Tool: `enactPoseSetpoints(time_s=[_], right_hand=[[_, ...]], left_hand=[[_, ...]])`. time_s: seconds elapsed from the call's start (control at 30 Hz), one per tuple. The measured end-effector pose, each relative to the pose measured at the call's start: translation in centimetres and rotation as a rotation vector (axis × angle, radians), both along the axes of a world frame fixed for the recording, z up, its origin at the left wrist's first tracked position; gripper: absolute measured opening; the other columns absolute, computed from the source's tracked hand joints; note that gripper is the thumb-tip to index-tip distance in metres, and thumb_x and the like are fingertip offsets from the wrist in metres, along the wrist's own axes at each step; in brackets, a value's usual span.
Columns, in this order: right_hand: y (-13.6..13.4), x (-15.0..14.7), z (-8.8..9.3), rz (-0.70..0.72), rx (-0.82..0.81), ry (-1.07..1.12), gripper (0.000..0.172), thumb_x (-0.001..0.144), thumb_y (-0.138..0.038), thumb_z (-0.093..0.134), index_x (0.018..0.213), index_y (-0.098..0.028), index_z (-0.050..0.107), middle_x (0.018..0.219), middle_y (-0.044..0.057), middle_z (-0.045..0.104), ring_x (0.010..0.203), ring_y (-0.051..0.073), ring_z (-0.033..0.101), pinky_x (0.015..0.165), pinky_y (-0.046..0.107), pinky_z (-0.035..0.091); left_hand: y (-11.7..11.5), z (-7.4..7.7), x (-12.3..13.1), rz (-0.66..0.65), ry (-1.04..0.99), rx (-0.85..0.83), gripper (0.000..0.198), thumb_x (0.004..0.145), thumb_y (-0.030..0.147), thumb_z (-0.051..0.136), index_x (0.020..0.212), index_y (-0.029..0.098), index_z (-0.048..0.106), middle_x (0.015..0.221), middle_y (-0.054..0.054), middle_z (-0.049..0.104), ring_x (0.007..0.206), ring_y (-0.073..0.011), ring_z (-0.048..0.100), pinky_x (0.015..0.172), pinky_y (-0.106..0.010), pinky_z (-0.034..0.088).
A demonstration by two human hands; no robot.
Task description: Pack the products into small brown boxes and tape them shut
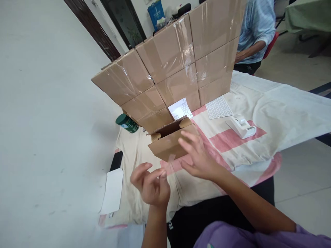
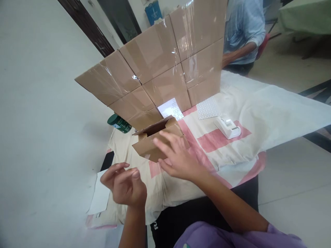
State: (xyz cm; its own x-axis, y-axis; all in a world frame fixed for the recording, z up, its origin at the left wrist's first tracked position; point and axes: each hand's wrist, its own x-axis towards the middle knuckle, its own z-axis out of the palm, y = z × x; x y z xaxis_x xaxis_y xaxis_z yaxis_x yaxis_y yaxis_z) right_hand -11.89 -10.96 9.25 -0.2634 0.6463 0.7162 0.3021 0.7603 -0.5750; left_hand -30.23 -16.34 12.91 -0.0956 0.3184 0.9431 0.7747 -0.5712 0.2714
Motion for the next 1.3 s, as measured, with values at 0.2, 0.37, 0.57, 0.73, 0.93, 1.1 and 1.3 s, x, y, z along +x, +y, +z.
enactPoseSetpoints(time_s=[0.2,0.37,0.57,0.73,0.93,1.1,1.3], right_hand=[[6.0,1.5,2.4,-0.230,-0.042,-0.018,0.069,0.090,-0.030,0.064,0.155,-0.034,0.040,0.161,0.010,0.039,0.149,0.042,0.030,0.121,0.070,0.023],[11.2,2.4,2.1,0.050,-0.106,-0.075,0.040,0.097,-0.029,0.056,0.136,-0.030,0.065,0.143,0.007,0.063,0.140,0.035,0.048,0.120,0.064,0.032],[11.8,2.9,0.0,0.207,-0.351,0.005,0.038,0.099,-0.022,0.048,0.124,-0.031,0.075,0.141,0.000,0.067,0.153,0.027,0.038,0.127,0.061,0.030],[9.9,3.3,1.2,0.187,-0.462,-0.169,0.046,0.101,-0.024,0.046,0.142,-0.032,0.064,0.162,-0.004,0.046,0.162,0.027,0.016,0.132,0.060,0.020],[9.7,3.3,1.9,0.152,-0.476,-0.266,0.046,0.101,-0.021,0.043,0.138,-0.033,0.068,0.167,-0.006,0.038,0.163,0.027,0.013,0.131,0.061,0.022],[10.3,3.0,0.9,0.167,-0.461,-0.197,0.044,0.095,-0.016,0.048,0.123,-0.034,0.077,0.163,-0.005,0.044,0.162,0.028,0.017,0.131,0.063,0.021],[10.2,2.5,0.0,0.165,-0.415,-0.079,0.040,0.086,-0.011,0.052,0.114,-0.029,0.075,0.160,-0.001,0.049,0.161,0.030,0.021,0.128,0.066,0.024]], left_hand=[[0.5,0.5,-2.2,0.077,-0.162,-0.057,0.011,0.096,0.024,0.063,0.086,0.019,0.065,0.108,-0.005,0.053,0.096,-0.0181,0.058,0.079,-0.035,0.053],[1.3,0.9,-3.2,0.078,-0.231,-0.222,0.015,0.099,0.029,0.060,0.090,0.020,0.068,0.111,-0.006,0.057,0.109,-0.0201,0.059,0.093,-0.038,0.052],[4.0,2.9,-3.5,-0.037,-0.140,-0.454,0.021,0.100,0.034,0.056,0.090,0.021,0.068,0.112,-0.007,0.061,0.115,-0.0214,0.060,0.102,-0.038,0.047],[7.7,5.3,-4.1,-0.245,-0.160,-0.863,0.020,0.095,0.036,0.056,0.084,0.022,0.066,0.109,-0.003,0.066,0.111,-0.0215,0.061,0.100,-0.034,0.044],[12.2,6.3,-3.2,-0.264,-0.140,-1.306,0.018,0.082,0.029,0.055,0.071,0.020,0.065,0.081,0.000,0.061,0.083,-0.0165,0.053,0.076,-0.029,0.038],[15.0,6.2,-1.9,-0.369,-0.179,-1.463,0.020,0.081,0.034,0.057,0.071,0.018,0.064,0.072,0.000,0.055,0.070,-0.0131,0.048,0.066,-0.026,0.034],[16.6,7.1,-0.7,-0.428,-0.200,-1.572,0.026,0.083,0.040,0.061,0.072,0.016,0.064,0.075,-0.004,0.060,0.062,-0.0103,0.046,0.055,-0.025,0.027]])
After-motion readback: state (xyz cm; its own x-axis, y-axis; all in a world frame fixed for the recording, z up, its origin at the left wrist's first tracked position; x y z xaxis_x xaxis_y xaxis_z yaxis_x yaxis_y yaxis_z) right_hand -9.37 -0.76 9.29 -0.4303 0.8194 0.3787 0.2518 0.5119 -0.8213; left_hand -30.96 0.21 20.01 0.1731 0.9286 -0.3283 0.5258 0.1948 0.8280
